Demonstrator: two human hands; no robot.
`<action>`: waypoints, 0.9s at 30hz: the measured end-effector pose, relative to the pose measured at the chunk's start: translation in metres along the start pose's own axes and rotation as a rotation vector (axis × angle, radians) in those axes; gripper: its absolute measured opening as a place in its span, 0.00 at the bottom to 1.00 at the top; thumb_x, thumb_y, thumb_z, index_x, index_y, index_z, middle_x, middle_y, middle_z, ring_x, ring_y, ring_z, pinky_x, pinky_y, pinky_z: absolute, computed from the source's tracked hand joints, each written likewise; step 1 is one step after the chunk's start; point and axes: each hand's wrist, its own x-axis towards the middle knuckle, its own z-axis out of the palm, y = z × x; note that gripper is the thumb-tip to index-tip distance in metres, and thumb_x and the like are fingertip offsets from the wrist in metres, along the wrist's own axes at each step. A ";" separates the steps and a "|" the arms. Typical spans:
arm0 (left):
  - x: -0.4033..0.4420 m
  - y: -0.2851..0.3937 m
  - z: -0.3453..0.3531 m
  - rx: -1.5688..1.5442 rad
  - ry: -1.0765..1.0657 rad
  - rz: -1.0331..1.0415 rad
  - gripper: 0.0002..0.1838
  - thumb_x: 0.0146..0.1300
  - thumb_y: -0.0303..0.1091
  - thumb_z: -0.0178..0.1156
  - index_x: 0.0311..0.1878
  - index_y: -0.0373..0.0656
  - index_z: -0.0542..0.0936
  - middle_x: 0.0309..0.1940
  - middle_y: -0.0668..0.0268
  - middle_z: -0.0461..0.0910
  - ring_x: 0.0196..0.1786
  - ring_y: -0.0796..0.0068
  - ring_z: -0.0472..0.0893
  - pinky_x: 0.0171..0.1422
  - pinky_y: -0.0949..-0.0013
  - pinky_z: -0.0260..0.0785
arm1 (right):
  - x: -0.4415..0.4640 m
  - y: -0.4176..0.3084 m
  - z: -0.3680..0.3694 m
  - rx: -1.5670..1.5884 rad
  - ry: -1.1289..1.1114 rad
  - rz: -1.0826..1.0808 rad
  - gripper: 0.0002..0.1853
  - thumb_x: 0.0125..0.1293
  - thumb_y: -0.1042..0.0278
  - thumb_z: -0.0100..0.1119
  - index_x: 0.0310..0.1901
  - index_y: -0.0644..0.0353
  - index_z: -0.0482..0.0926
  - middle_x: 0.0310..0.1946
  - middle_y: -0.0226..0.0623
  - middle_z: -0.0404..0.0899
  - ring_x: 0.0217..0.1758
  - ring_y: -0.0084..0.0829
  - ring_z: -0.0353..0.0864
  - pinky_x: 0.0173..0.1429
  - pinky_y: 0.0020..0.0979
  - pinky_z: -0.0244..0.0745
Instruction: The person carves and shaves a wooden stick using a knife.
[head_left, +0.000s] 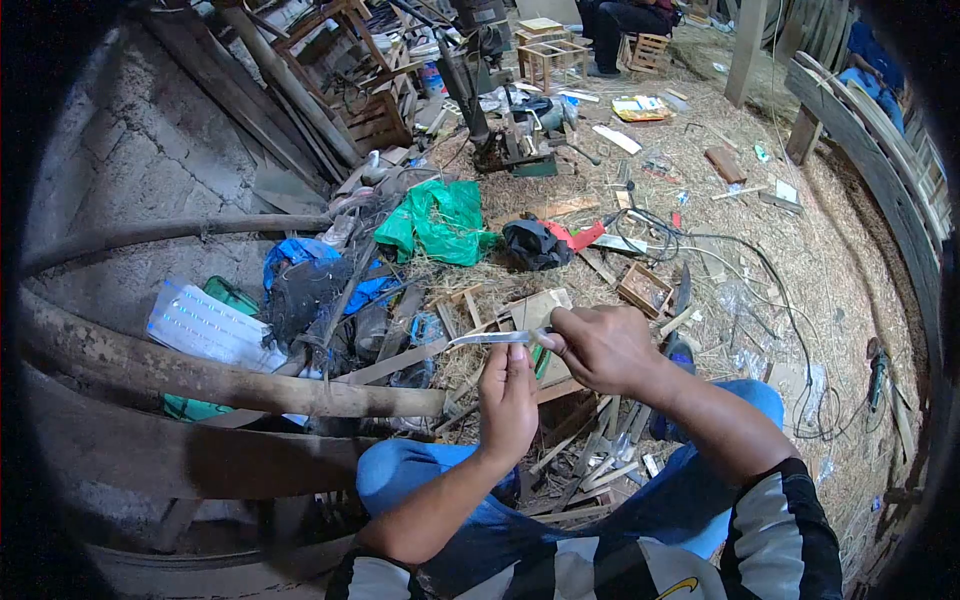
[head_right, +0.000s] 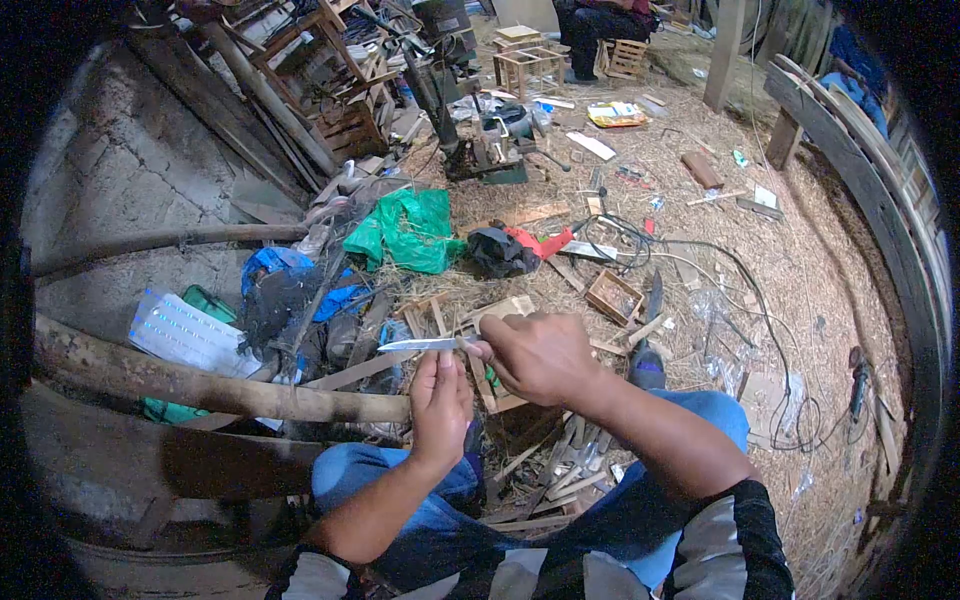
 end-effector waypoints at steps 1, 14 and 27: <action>0.000 0.000 0.001 0.007 -0.016 0.019 0.15 0.80 0.43 0.45 0.36 0.46 0.70 0.22 0.80 0.59 0.23 0.92 0.58 0.24 0.81 0.48 | 0.001 0.001 -0.002 -0.024 -0.009 0.002 0.14 0.71 0.51 0.54 0.36 0.53 0.74 0.23 0.39 0.78 0.24 0.47 0.80 0.25 0.46 0.71; 0.002 0.006 -0.005 0.020 0.038 -0.141 0.19 0.80 0.48 0.45 0.33 0.47 0.71 0.20 0.79 0.61 0.19 0.90 0.58 0.20 0.80 0.53 | 0.009 0.028 -0.010 -0.009 0.155 0.257 0.18 0.74 0.48 0.49 0.34 0.53 0.73 0.19 0.44 0.73 0.24 0.50 0.78 0.27 0.47 0.66; -0.003 0.016 -0.004 -0.362 -0.174 -0.308 0.15 0.80 0.44 0.44 0.36 0.48 0.70 0.13 0.77 0.53 0.12 0.84 0.50 0.14 0.74 0.46 | -0.002 0.006 0.007 0.074 0.071 -0.102 0.15 0.71 0.51 0.53 0.36 0.54 0.72 0.21 0.39 0.76 0.23 0.46 0.79 0.24 0.45 0.69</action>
